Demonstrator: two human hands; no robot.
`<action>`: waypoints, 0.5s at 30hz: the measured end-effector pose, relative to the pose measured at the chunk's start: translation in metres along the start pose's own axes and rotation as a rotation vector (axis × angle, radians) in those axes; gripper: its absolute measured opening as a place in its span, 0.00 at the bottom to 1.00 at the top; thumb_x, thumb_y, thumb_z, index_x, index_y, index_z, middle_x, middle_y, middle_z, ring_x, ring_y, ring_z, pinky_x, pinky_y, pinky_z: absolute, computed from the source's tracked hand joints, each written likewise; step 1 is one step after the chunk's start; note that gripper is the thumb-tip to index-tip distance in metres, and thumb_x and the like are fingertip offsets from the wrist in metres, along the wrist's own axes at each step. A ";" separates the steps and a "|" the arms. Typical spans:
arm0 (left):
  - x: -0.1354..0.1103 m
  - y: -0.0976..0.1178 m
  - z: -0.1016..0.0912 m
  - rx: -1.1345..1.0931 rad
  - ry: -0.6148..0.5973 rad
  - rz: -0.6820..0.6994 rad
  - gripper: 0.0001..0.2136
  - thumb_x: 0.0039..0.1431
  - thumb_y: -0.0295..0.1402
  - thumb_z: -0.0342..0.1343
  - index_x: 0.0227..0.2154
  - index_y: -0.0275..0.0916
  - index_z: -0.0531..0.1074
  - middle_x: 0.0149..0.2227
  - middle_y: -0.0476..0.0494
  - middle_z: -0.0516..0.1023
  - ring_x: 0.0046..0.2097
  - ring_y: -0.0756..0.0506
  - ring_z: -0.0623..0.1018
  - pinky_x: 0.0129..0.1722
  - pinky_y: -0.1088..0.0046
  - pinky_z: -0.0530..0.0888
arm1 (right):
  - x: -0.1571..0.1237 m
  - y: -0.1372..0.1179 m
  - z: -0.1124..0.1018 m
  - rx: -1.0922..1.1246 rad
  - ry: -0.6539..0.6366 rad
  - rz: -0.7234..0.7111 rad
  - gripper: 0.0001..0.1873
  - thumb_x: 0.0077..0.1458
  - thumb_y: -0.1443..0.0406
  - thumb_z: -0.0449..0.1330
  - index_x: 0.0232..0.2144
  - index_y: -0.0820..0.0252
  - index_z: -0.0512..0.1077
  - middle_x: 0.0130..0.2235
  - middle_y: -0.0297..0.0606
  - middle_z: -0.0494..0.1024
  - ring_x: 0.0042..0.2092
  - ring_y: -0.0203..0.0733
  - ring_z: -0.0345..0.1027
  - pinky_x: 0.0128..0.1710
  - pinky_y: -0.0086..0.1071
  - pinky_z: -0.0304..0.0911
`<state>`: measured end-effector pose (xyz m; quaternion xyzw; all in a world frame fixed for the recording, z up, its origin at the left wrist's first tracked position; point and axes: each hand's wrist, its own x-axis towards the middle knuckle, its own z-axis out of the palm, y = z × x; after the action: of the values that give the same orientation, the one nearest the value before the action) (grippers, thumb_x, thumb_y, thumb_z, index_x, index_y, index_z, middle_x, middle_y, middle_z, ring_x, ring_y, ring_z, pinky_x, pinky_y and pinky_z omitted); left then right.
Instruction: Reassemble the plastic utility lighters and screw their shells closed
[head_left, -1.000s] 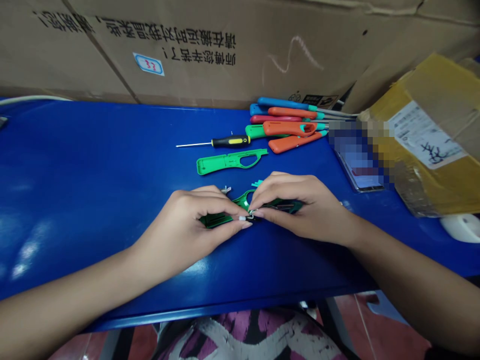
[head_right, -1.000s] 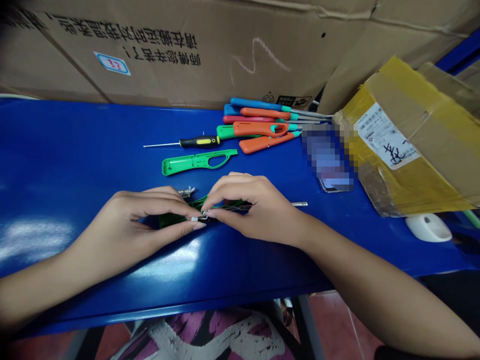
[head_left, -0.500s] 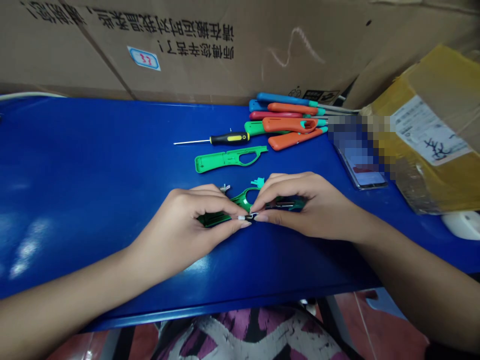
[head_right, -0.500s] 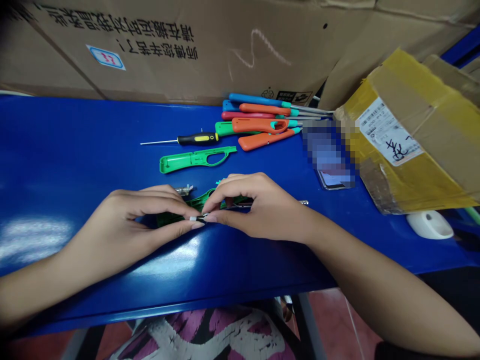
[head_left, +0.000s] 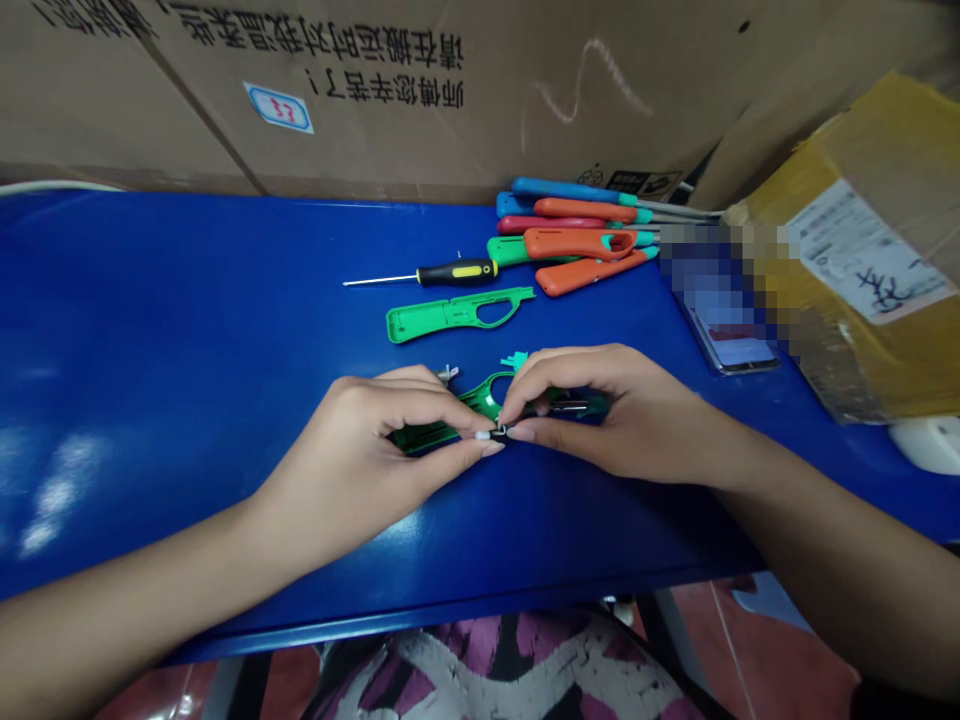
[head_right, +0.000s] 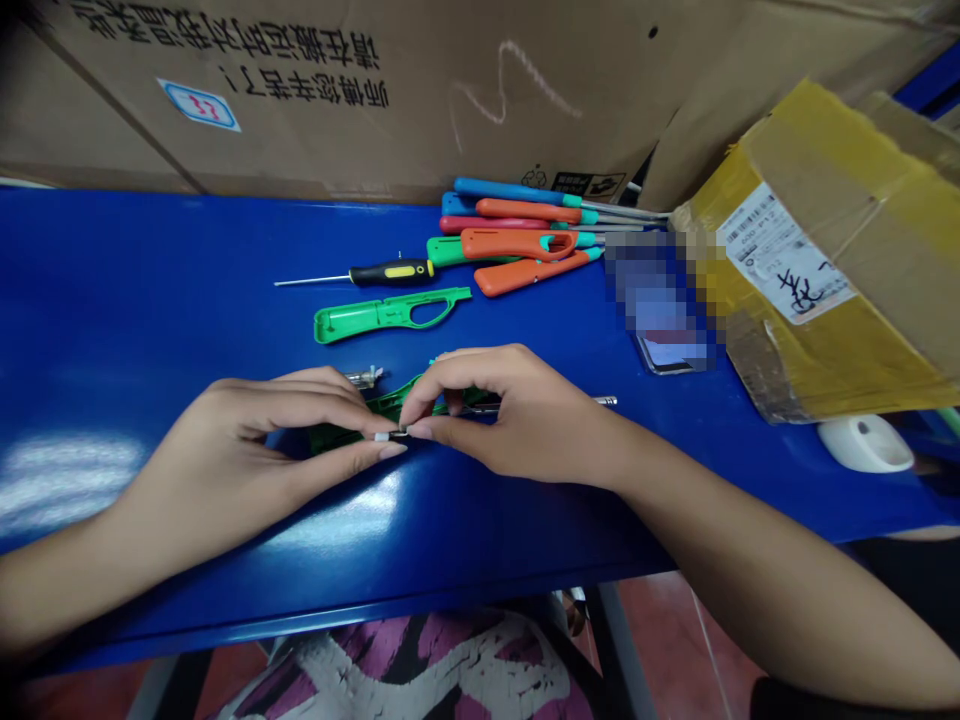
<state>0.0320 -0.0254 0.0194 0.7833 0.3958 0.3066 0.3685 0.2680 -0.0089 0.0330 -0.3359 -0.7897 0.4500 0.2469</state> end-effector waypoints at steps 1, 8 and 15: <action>0.000 0.000 0.000 0.002 -0.001 -0.001 0.03 0.57 0.27 0.67 0.33 0.42 0.83 0.33 0.53 0.83 0.35 0.53 0.79 0.38 0.79 0.75 | 0.000 0.001 0.000 0.005 0.003 0.001 0.04 0.60 0.71 0.64 0.37 0.61 0.79 0.38 0.34 0.81 0.39 0.34 0.74 0.41 0.28 0.68; 0.000 0.000 0.001 0.017 0.004 -0.004 0.03 0.58 0.29 0.67 0.34 0.43 0.83 0.33 0.54 0.84 0.36 0.53 0.79 0.39 0.80 0.75 | 0.000 -0.001 -0.001 0.009 0.042 -0.027 0.04 0.60 0.70 0.65 0.34 0.61 0.81 0.35 0.35 0.83 0.39 0.34 0.76 0.41 0.27 0.69; -0.001 0.001 0.000 0.033 0.015 0.010 0.03 0.57 0.29 0.68 0.34 0.44 0.83 0.33 0.54 0.84 0.36 0.52 0.79 0.39 0.79 0.76 | 0.000 -0.001 0.001 -0.043 0.063 -0.025 0.03 0.58 0.71 0.66 0.33 0.60 0.80 0.34 0.34 0.83 0.38 0.34 0.75 0.41 0.28 0.69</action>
<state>0.0321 -0.0264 0.0205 0.7889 0.3998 0.3075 0.3509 0.2674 -0.0100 0.0334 -0.3454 -0.7952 0.4190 0.2698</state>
